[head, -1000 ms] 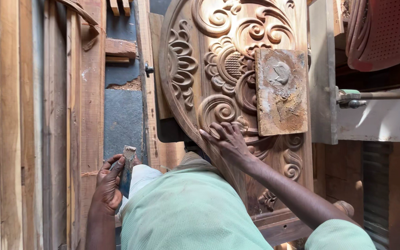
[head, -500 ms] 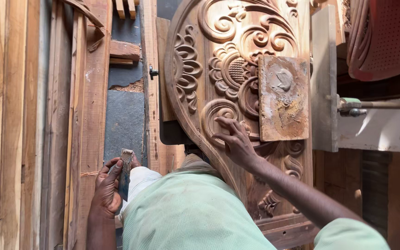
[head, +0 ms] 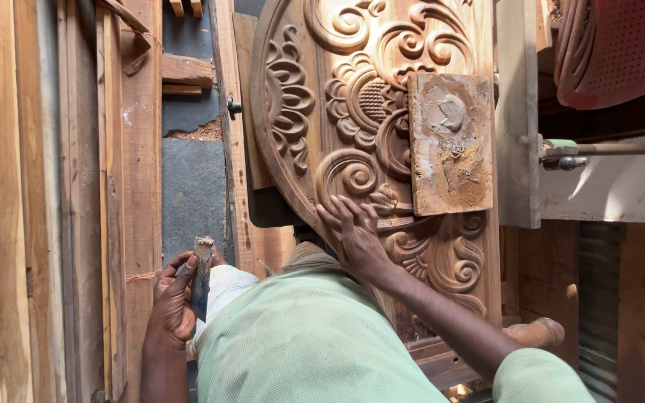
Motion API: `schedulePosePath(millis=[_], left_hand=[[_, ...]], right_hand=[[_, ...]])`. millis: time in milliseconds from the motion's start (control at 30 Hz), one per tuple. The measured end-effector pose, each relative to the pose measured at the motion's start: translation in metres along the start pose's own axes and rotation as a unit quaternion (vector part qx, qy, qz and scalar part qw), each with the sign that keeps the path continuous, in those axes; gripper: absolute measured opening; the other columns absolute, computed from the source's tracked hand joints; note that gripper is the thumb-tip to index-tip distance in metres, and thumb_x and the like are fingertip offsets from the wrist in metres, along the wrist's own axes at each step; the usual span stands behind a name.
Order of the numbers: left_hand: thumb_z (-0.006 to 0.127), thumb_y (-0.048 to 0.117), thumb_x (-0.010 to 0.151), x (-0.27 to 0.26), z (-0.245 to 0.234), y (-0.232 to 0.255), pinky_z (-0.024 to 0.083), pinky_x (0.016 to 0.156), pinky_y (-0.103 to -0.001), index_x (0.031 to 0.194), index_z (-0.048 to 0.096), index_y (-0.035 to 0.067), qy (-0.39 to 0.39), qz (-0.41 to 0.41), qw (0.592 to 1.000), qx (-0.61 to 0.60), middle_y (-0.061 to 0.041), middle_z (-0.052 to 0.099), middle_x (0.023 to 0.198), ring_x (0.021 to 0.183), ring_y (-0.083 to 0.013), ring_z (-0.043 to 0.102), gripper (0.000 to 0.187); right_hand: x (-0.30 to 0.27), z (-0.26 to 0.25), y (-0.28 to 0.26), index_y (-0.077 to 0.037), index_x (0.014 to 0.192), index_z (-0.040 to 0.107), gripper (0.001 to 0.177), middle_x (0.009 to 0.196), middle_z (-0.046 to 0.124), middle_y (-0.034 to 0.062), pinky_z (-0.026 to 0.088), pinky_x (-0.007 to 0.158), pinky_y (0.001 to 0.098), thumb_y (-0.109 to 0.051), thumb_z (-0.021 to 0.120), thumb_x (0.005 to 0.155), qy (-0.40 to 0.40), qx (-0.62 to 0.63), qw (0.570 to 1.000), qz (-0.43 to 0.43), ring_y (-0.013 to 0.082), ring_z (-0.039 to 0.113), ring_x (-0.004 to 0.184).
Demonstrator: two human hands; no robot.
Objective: The person sands a large decorative wood carving using a small piece of sandpaper held by hand, rubbing the surface and detailing the intricate floral patterns.
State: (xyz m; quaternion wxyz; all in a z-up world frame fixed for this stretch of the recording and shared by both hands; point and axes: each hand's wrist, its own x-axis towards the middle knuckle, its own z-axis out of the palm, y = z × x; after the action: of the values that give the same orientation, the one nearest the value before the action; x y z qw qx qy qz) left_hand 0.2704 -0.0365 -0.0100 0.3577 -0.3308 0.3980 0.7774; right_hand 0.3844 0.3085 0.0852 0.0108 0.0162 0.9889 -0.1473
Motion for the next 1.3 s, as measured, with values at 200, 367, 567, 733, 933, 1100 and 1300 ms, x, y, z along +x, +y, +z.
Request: schedulePosePath(millis=[200,367,567,733,933,1100,1300], left_hand=[[0.080,0.013,0.086,-0.001,-0.005,-0.002,0.063,0.079,-0.033,0.117,0.065,0.012,0.005,-0.004,1.000,-0.002,-0.007,0.075,0.103,0.091,-0.0173,0.074,0.034],[0.080,0.014,0.085,0.003,0.011,0.008,0.063,0.077,-0.032,0.118,0.065,0.011,0.015,-0.009,1.000,0.024,-0.007,0.075,0.101,0.089,-0.0164,0.073,0.036],[0.080,0.014,0.085,0.003,0.017,0.012,0.063,0.075,-0.030,0.118,0.064,0.011,0.008,-0.007,0.999,0.037,-0.007,0.075,0.100,0.087,-0.0155,0.074,0.036],[0.078,0.016,0.087,0.011,0.016,0.017,0.063,0.075,-0.034,0.119,0.063,0.012,0.014,-0.027,0.997,0.073,-0.007,0.074,0.101,0.088,-0.0173,0.074,0.035],[0.077,0.014,0.090,0.026,0.031,0.031,0.063,0.078,-0.034,0.121,0.063,0.009,-0.049,-0.008,0.996,0.078,-0.008,0.074,0.105,0.091,-0.0183,0.074,0.034],[0.076,0.011,0.090,0.034,0.075,0.035,0.063,0.080,-0.033,0.120,0.062,0.008,-0.091,-0.001,0.989,0.120,-0.008,0.072,0.106,0.092,-0.0174,0.073,0.034],[0.076,0.008,0.092,0.034,0.152,0.037,0.059,0.081,-0.029,0.122,0.064,0.003,-0.169,0.045,0.966,0.191,-0.009,0.072,0.108,0.093,-0.0147,0.070,0.033]], right_hand=[[-0.025,-0.019,-0.002,-0.010,0.158,0.033,0.063,0.145,0.053,0.0010,0.018,0.124,0.0488,0.000,0.043,0.096,-0.160,0.029,0.974,0.156,0.0210,0.033,0.147],[-0.017,-0.034,0.016,-0.003,0.154,0.028,0.057,0.149,0.053,-0.0091,0.018,0.127,0.0456,-0.002,0.046,0.100,-0.011,0.139,0.990,0.030,0.0186,0.036,0.153],[0.009,-0.005,0.016,-0.012,0.157,0.032,0.065,0.155,0.033,0.0124,0.009,0.125,0.0530,-0.008,0.052,0.095,0.020,-0.020,0.997,-0.076,0.0302,0.024,0.149],[-0.019,-0.007,0.020,-0.009,0.157,0.035,0.061,0.152,0.045,0.0091,0.014,0.122,0.0562,-0.011,0.059,0.100,-0.005,-0.051,0.996,-0.073,0.0276,0.032,0.146],[-0.065,-0.043,0.058,-0.019,0.127,0.056,0.032,0.118,0.069,-0.0016,0.037,0.118,0.0444,-0.001,0.053,0.101,-0.010,0.005,0.999,0.039,0.0154,0.061,0.120],[-0.091,-0.075,0.058,-0.014,0.134,0.052,0.050,0.104,0.073,0.0047,0.062,0.089,0.0312,0.006,0.040,0.089,0.186,0.352,0.838,0.374,0.0135,0.072,0.095],[-0.118,-0.055,0.003,-0.005,0.133,0.058,0.048,0.114,0.074,0.0107,0.058,0.087,0.0306,0.010,0.040,0.091,0.306,0.337,0.777,0.435,0.0165,0.069,0.099]])
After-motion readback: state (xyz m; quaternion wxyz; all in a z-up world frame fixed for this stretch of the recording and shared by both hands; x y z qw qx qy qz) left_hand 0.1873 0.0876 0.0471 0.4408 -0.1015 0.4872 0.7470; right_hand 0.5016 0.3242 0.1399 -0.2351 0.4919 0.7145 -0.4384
